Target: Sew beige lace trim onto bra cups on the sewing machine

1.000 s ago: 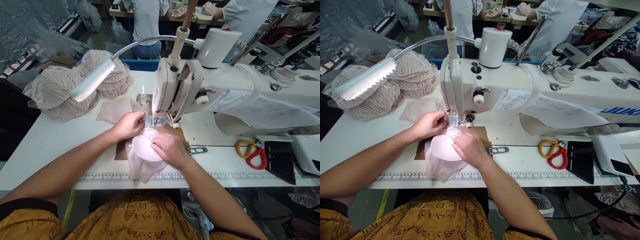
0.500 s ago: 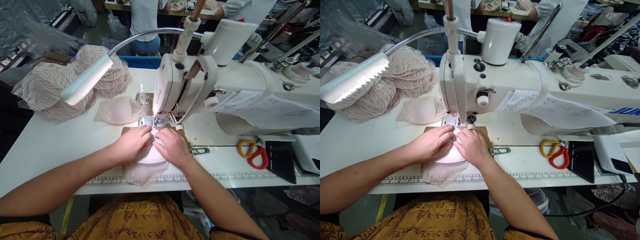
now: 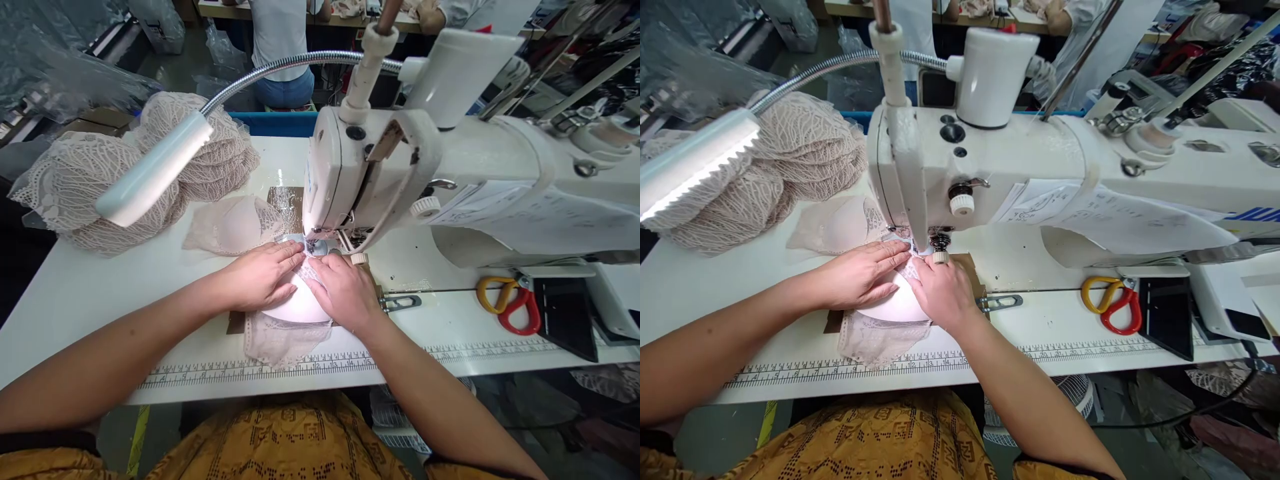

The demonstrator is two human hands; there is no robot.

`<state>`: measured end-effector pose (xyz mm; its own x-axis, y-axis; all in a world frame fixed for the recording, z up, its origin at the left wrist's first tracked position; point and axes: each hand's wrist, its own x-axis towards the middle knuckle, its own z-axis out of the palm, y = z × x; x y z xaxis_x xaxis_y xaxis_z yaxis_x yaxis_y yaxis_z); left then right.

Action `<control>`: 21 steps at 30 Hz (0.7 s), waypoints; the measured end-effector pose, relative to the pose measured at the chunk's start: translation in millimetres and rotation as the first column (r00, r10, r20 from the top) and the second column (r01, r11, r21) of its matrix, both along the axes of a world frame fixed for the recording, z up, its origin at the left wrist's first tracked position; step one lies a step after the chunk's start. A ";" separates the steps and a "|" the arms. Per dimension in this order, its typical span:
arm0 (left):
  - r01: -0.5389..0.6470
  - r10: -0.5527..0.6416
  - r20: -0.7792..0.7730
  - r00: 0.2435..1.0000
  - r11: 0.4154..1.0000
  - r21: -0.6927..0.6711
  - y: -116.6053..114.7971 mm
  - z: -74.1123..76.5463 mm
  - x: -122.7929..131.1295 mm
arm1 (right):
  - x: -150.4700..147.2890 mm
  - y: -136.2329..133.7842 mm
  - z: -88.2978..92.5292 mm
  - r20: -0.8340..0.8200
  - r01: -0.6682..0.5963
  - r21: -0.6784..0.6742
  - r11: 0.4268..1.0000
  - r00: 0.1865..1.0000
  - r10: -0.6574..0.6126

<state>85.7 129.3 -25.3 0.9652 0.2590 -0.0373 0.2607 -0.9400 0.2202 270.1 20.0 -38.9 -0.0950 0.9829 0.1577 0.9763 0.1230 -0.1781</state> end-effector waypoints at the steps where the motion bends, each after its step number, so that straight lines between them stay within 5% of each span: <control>1: 0.013 -0.013 0.002 1.000 1.000 -0.009 2.9 0.0 0.4 | -0.4 0.6 0.2 0.004 0.007 -0.006 1.000 1.000 -0.007; 15: 0.159 -0.159 -0.004 0.987 0.987 -0.019 28.9 8.3 1.2 | -2.4 3.8 4.2 -0.066 0.082 -0.039 0.996 0.994 -0.084; 21: 0.092 -0.099 0.096 0.990 0.993 0.076 20.0 19.3 -2.0 | 7.2 0.2 -0.1 -0.147 0.068 0.048 0.997 0.987 -0.060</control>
